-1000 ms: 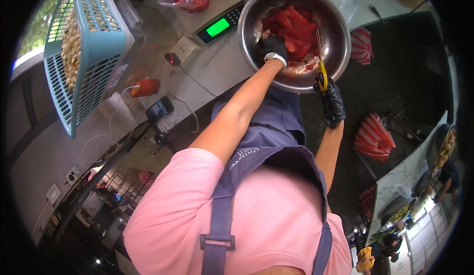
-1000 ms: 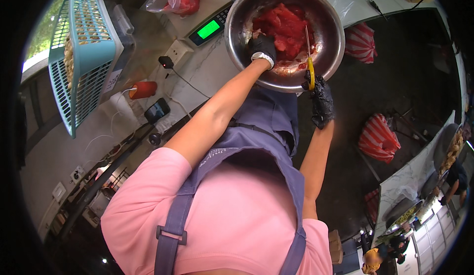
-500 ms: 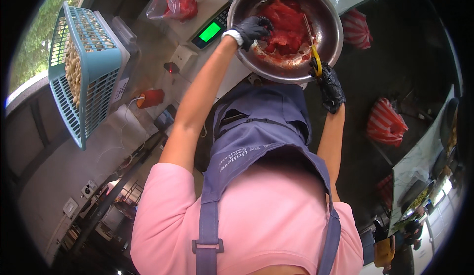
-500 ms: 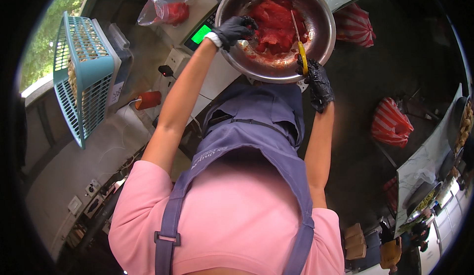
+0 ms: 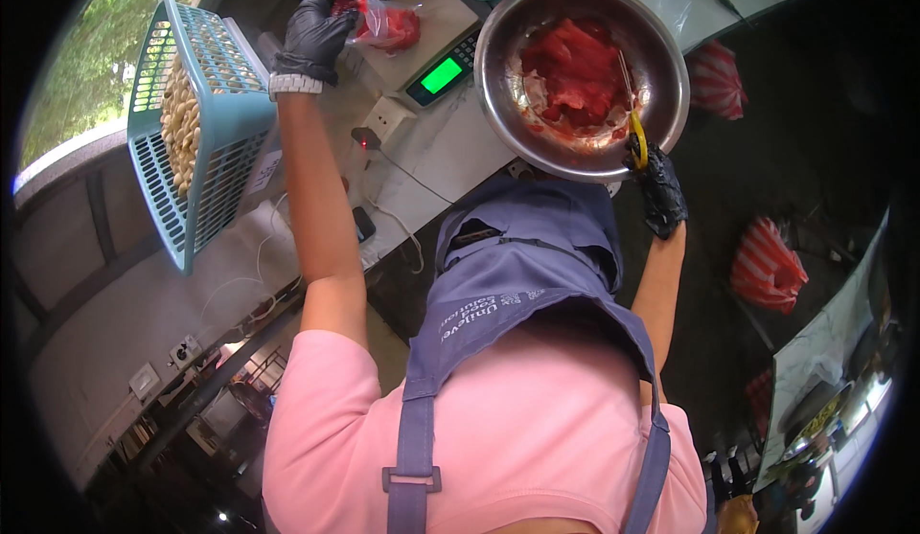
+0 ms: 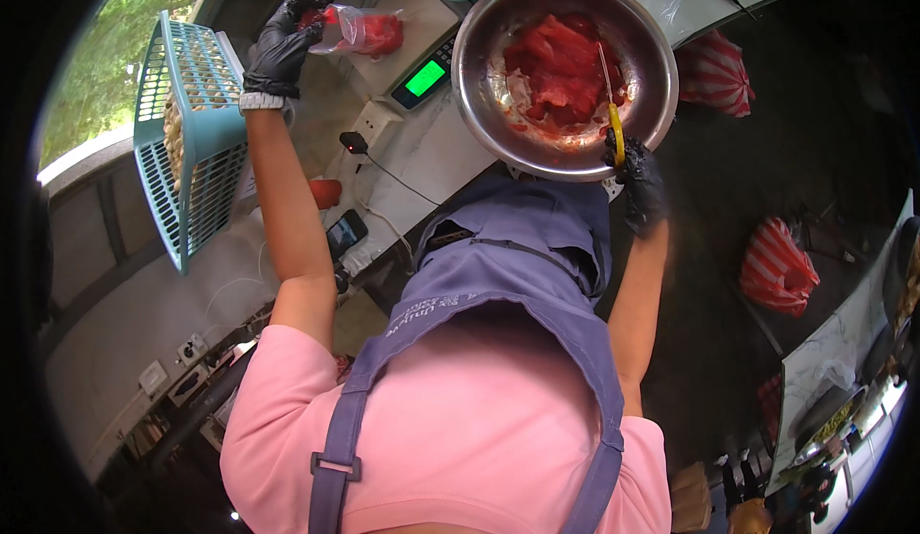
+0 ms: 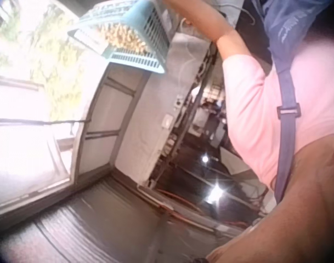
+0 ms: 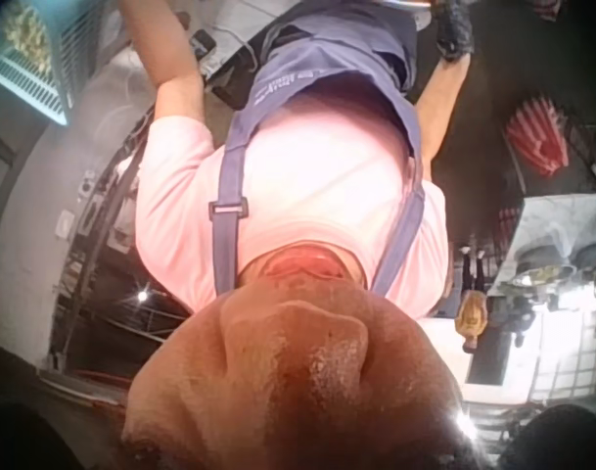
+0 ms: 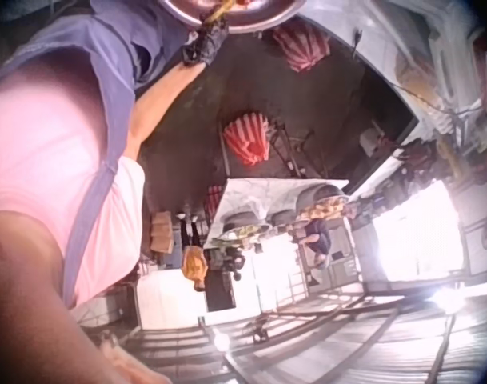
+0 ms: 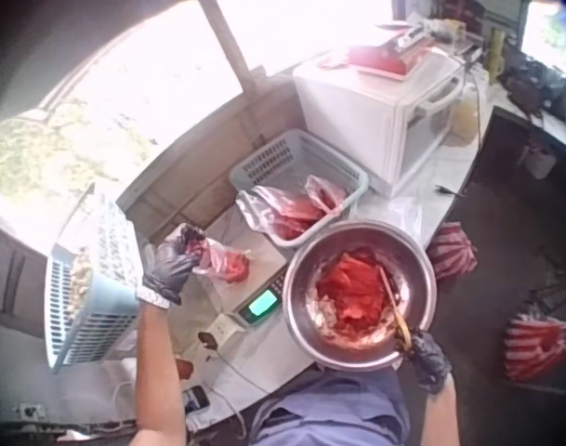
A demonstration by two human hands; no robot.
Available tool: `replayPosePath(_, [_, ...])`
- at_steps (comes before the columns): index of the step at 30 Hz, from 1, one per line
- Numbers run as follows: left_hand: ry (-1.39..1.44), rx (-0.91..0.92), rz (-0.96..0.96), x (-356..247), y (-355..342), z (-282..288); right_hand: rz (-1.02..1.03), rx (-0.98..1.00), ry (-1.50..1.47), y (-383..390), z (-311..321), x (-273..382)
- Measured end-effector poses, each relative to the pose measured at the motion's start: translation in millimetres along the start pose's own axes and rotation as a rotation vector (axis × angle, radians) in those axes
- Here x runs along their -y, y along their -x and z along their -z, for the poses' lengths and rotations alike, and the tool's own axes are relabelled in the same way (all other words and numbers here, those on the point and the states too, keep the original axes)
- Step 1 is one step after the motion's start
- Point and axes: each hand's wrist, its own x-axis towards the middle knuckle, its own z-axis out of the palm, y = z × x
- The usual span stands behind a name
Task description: The person uses yellow-handled scissors to cut red meat in a metal bowl. They then place the cut meat into a plastic bag, weigh it on a digital scale, and hand the bag to another person.
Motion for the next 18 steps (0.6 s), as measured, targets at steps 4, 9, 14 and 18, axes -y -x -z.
replayPosePath(4, [-0.395,-0.073,0.141,26.9,-13.8,5.9,0.016,0.030,-0.005,-3.3,1.5,2.0])
replayPosePath(9, [-0.307,-0.064,0.246,82.3,-26.2,5.3,-0.046,0.012,-0.106,-5.6,-4.9,9.9])
replayPosePath(14, [-0.228,-0.028,0.251,67.3,-22.9,-0.6,-0.055,0.005,-0.098,-4.7,-3.9,8.8])
replayPosePath(18, [-0.500,-0.013,0.214,57.9,-26.0,5.4,-0.060,0.024,-0.056,-6.5,-3.9,9.4])
